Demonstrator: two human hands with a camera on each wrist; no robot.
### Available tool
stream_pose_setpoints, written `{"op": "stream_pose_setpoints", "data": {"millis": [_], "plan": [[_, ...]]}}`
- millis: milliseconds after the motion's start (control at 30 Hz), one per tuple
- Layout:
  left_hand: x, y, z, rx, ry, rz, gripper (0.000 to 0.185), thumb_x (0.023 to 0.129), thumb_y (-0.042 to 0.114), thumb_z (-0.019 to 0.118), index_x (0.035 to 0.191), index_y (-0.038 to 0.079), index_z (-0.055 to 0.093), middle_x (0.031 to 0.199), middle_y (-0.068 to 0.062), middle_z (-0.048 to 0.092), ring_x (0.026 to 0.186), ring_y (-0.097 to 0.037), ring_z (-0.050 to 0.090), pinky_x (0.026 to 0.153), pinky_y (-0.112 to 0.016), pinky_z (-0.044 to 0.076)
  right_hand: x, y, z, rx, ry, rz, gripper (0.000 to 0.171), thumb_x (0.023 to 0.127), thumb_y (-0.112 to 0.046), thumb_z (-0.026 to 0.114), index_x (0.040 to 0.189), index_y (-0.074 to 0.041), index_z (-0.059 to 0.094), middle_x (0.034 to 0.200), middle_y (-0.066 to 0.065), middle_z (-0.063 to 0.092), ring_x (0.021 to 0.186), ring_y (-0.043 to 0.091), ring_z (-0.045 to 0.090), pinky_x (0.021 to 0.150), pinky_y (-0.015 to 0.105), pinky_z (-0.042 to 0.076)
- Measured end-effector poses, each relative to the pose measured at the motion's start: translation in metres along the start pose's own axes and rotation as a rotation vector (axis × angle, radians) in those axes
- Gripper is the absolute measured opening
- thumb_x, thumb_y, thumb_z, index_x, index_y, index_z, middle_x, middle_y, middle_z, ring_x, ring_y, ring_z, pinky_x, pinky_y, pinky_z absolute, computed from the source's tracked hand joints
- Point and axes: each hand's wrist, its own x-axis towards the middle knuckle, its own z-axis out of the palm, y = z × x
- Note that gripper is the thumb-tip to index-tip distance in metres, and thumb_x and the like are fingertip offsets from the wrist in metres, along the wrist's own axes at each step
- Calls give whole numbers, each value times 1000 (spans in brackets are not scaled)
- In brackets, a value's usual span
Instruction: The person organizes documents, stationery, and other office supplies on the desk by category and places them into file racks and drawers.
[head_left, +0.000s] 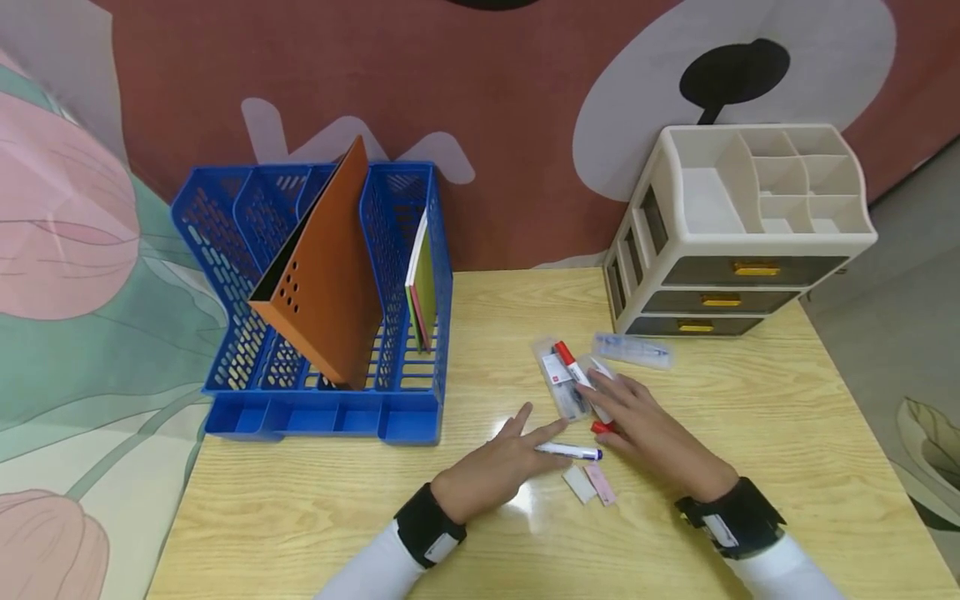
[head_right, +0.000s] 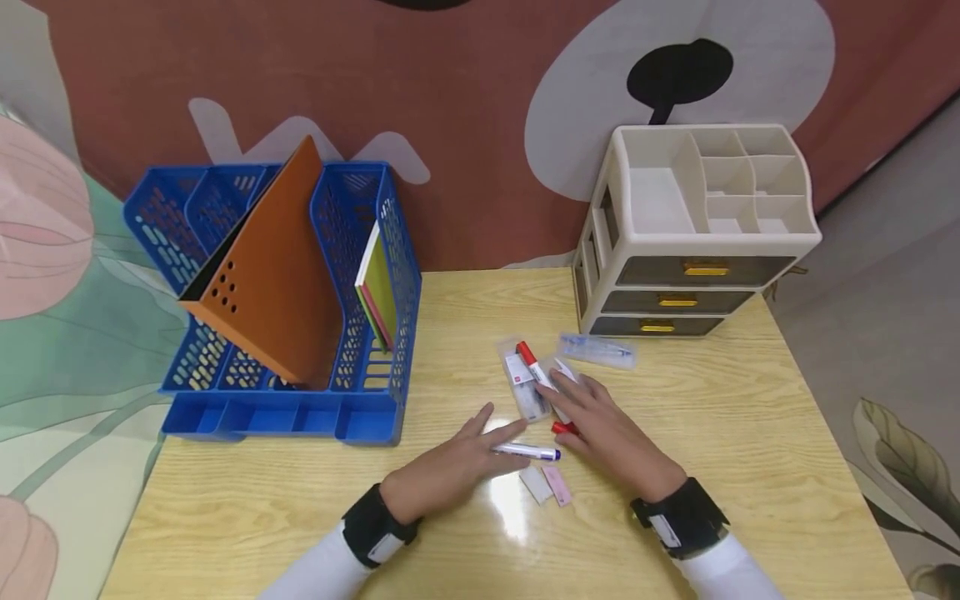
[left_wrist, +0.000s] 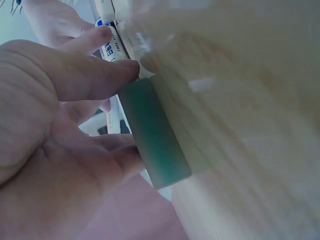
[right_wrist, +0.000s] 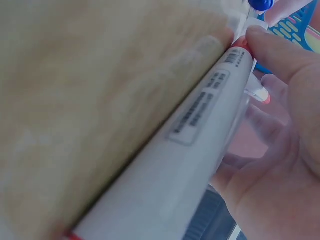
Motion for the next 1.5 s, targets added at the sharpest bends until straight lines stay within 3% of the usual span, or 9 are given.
{"op": "stream_pose_setpoints", "data": {"millis": [367,567,700,833,933,1033,1167,1333,1500], "plan": [[-4,-12,-4,-48,65,-68,68,100,-9,53,156,29,47,172,-4,25,150,-56,27,115,-57,41,32,-4,-2,7,0,-54,71,98,-32,71,161,-26,39,171,9,28,153,49,28,113,70,37],[-4,-12,-7,-39,99,-87,60,103,-2,55,155,26,49,169,-6,31,148,-57,30,116,-61,39,36,0,-7,18,40,-80,69,97,-28,73,159,-22,43,169,11,32,153,41,32,117,64,36],[-5,-15,-6,-70,115,-123,56,104,11,60,156,27,47,169,-6,33,151,-53,29,117,-64,36,29,9,-16,7,101,-32,64,99,-27,71,157,-18,45,166,15,35,149,44,36,114,66,38],[-10,-18,-8,-154,145,-209,58,103,23,63,158,22,43,169,-9,33,155,-46,26,121,-62,31,17,19,-28,20,160,95,62,102,-28,65,157,-12,43,164,22,33,147,50,34,111,73,35],[-13,-20,-11,-187,178,-277,58,104,27,61,159,20,42,168,-11,33,156,-43,26,123,-59,29,10,29,-35,14,196,185,61,103,-27,64,155,-3,42,162,30,31,144,58,32,109,77,32],[-16,-21,-12,-222,204,-333,58,106,30,58,160,19,39,169,-11,30,157,-40,25,124,-57,28,7,38,-36,-12,218,211,60,102,-25,66,149,7,44,156,42,31,135,68,35,104,80,34],[-21,-23,-11,-285,234,-375,63,106,33,56,163,20,32,172,-11,24,158,-39,21,125,-56,26,5,44,-33,-18,181,224,62,101,-22,67,145,15,44,151,51,29,130,73,36,102,80,36],[-23,-24,-10,-342,304,-404,66,106,36,56,164,21,28,172,-12,22,159,-38,20,125,-57,25,5,40,-32,5,99,295,68,106,-29,59,150,17,36,157,47,23,137,70,30,108,78,32],[-25,-24,-11,-362,366,-408,67,106,35,56,164,19,28,171,-16,23,157,-41,21,124,-59,26,6,31,-32,7,88,287,70,107,-31,57,150,19,35,156,46,25,136,70,31,108,77,33]]}}
